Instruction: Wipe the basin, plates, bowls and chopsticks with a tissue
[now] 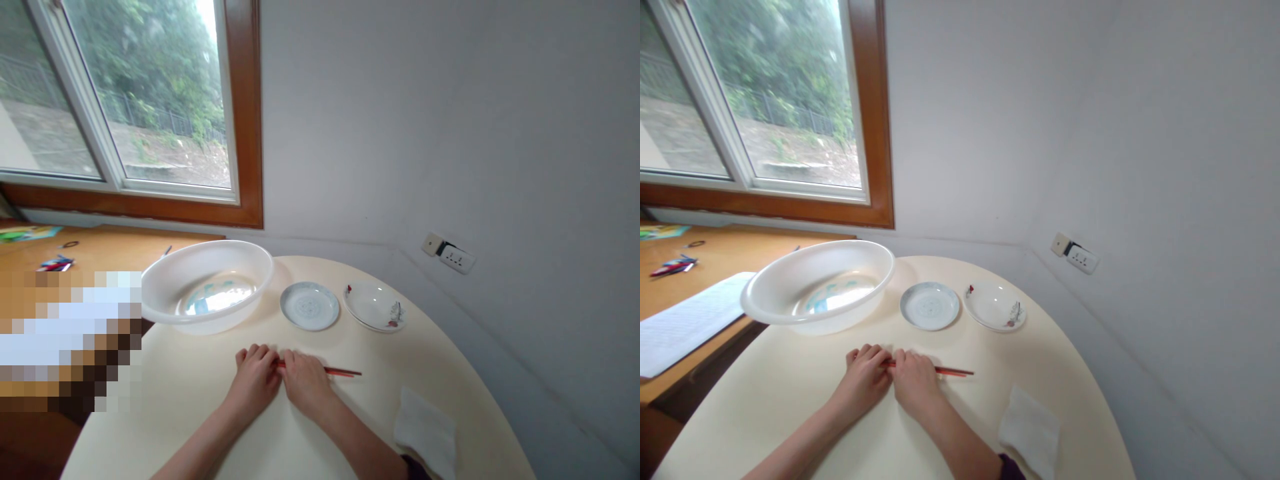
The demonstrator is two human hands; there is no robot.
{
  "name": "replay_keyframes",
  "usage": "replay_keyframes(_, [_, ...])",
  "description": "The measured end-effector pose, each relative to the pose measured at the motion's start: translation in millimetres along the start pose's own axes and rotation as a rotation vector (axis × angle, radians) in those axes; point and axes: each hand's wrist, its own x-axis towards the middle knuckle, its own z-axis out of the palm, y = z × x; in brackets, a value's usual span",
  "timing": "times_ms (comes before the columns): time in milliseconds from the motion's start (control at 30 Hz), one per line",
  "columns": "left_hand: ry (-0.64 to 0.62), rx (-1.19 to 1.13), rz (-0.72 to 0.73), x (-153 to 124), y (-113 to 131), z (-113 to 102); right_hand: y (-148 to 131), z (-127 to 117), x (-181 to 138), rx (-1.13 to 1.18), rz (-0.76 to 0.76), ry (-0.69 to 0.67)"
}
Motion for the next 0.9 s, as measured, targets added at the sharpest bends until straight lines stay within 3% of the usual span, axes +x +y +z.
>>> replay_keyframes(500, [-0.043, 0.011, -0.008, 0.3, 1.9, -3.2, 0.2, -11.9, -3.4, 0.041, -0.022, -0.038])
replay_keyframes(733, [-0.018, 0.126, -0.109, 0.0, 3.8, -7.9, 1.6, -9.8, -2.8, 0.047, -0.003, -0.035])
replay_keyframes(900, [-0.042, 0.05, -0.085, 2.1, -1.9, -4.3, 1.8, -9.3, -3.9, 0.047, -0.012, -0.017])
